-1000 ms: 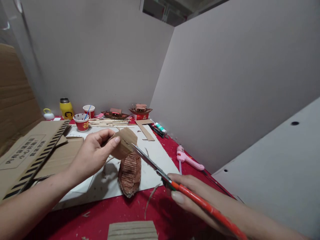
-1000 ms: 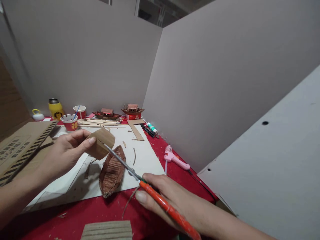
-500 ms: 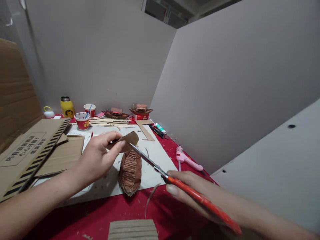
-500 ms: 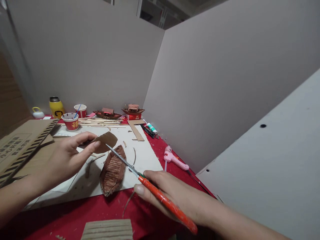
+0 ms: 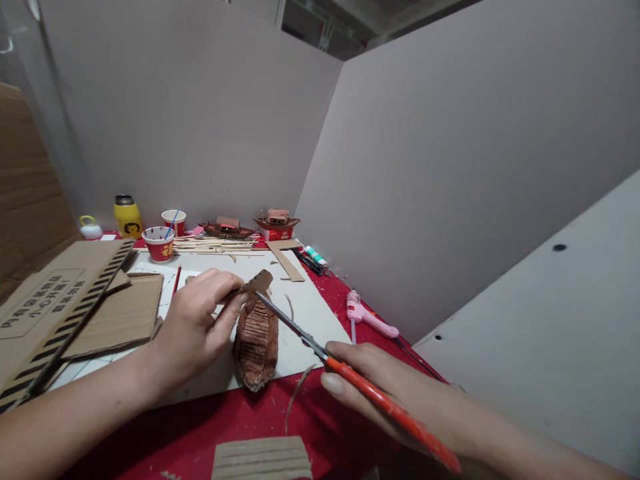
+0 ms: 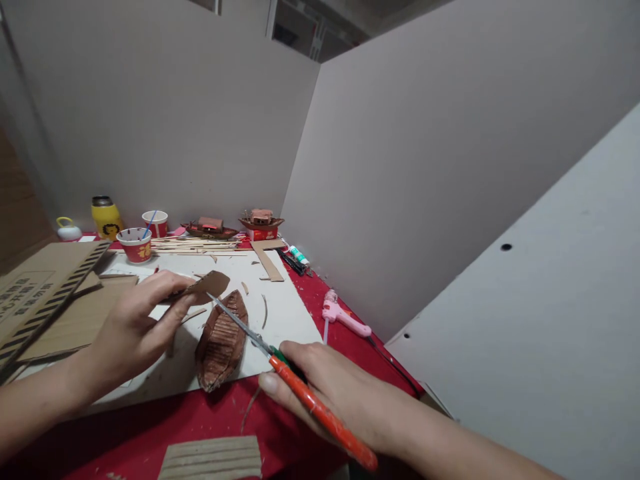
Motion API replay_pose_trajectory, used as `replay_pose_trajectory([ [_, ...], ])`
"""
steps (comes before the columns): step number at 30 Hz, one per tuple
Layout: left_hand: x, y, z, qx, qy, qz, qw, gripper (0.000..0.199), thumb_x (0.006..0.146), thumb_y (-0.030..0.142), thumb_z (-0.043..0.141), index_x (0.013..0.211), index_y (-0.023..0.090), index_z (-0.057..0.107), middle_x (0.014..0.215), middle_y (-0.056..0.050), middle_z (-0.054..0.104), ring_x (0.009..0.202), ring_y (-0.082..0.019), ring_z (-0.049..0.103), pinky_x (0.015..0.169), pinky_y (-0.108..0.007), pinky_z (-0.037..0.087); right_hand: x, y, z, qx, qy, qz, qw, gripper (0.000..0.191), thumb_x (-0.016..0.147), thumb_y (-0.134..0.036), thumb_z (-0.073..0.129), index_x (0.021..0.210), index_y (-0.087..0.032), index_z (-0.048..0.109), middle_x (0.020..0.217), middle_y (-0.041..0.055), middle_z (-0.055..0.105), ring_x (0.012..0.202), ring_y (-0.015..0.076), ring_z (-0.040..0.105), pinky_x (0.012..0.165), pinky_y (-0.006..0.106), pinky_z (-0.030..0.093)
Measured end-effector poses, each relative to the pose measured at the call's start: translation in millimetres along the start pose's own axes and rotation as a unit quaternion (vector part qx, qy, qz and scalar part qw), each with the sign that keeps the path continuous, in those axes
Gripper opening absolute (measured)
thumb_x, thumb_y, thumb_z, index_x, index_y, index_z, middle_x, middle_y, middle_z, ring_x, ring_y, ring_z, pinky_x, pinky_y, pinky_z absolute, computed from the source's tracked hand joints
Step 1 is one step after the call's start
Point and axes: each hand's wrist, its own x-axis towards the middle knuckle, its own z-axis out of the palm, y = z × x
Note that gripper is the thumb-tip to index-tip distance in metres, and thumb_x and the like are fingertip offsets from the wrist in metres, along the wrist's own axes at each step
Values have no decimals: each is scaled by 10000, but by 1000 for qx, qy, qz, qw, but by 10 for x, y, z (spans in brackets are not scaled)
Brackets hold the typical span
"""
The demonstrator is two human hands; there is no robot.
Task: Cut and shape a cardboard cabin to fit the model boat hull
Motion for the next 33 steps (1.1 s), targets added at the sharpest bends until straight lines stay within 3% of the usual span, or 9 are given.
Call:
replay_pose_trajectory([
  [7,-4,2,17,-35,-30,-51,998,112,943,194,518,920,172,626,810,-19,625,746,-159,552,685,-296,428,-4,-66,29,-19,-5,56,998,419,935,-574,455,815,-193,580,710,34,615,584,153,511,559,262,395],
  [14,-53,1,54,8,-25,21,999,110,935,160,510,928,161,619,796,-46,619,737,-177,529,681,-323,410,-48,-58,60,4,-6,48,999,465,947,-598,406,809,-187,573,709,35,614,570,139,489,535,256,371],
  [24,-33,41,26,38,-21,36,998,118,931,165,493,904,163,608,788,-64,634,735,-195,546,688,-342,429,-30,-71,120,-12,-1,88,996,423,909,-582,477,693,-226,405,597,-28,465,523,124,354,491,257,289],
  [29,-72,102,13,88,-1,113,990,128,897,102,483,927,151,597,859,-97,686,776,-217,576,705,-355,452,-57,-40,191,-41,26,61,997,372,921,-561,414,744,-234,421,651,-2,523,537,142,403,515,266,308],
  [33,-140,212,-9,132,30,192,972,167,880,65,499,986,126,613,947,-110,729,841,-222,604,779,-364,461,-40,216,379,-48,80,-19,995,287,891,-474,462,741,-250,364,586,-51,406,505,134,317,506,265,299],
])
